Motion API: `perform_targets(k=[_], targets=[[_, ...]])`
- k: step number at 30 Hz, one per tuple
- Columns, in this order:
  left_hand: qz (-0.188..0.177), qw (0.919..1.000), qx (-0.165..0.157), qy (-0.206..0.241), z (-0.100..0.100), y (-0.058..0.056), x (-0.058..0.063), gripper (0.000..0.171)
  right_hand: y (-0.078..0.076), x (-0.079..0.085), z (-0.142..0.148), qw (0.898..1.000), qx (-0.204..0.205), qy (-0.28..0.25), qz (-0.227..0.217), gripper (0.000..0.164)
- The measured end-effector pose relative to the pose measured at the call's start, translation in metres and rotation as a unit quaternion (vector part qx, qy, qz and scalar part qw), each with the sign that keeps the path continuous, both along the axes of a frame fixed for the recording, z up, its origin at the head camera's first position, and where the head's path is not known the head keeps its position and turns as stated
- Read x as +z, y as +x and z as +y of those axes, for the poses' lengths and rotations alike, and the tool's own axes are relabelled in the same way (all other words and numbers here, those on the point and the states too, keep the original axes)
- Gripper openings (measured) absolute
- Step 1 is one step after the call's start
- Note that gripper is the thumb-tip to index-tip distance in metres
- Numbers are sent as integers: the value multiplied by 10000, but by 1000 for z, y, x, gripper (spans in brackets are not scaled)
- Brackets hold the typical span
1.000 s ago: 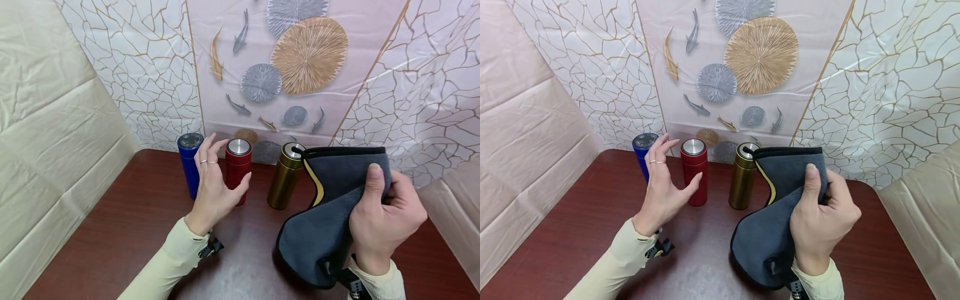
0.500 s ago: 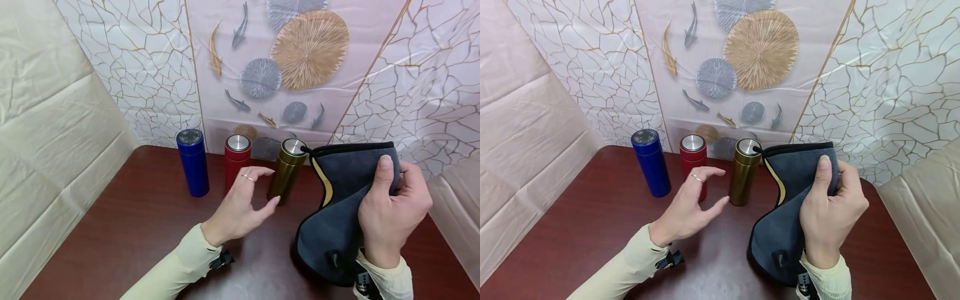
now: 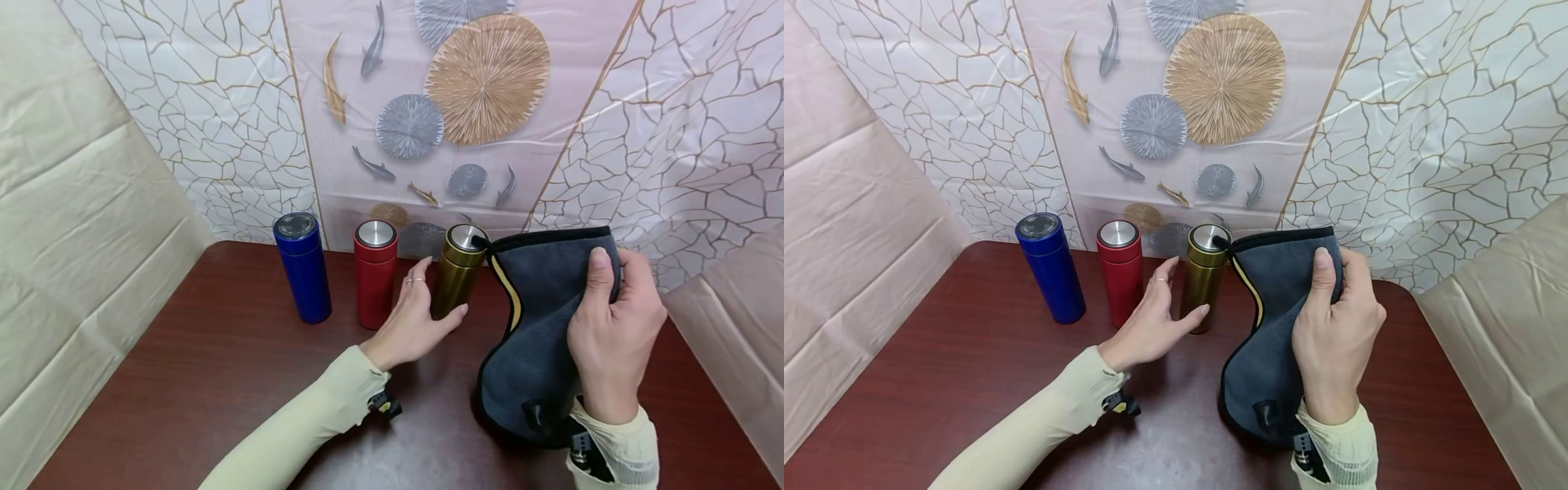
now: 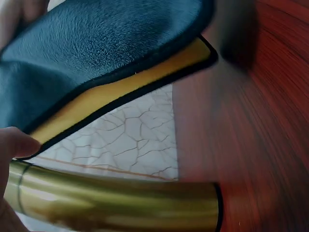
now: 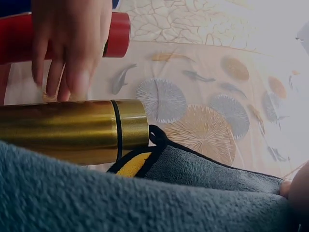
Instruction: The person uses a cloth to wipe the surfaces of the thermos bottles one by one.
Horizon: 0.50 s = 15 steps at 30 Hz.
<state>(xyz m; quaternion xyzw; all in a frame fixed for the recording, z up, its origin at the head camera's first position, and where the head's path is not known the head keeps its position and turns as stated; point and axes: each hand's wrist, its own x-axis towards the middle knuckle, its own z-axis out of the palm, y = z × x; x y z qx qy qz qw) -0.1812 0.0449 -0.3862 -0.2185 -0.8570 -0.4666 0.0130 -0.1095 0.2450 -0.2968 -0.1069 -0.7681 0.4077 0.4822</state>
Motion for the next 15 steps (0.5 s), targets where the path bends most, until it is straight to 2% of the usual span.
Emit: perform_targets(k=[3,8,11,15], targets=[[-298,9987,97,403,9,-12,-1,93,0,0,0,9999,-79,31,-90,37],[-653,9919,164,1080,18,-28,-11,91,0,0,1,9999,-139,-25,-66,39],[-843,9895,166,1166,22,-32,-17,94,1,0,1,9999,-112,-25,-97,39],[-809,9903,101,1126,24,-36,-23,90,1,0,0,10000,1,-24,-65,38]])
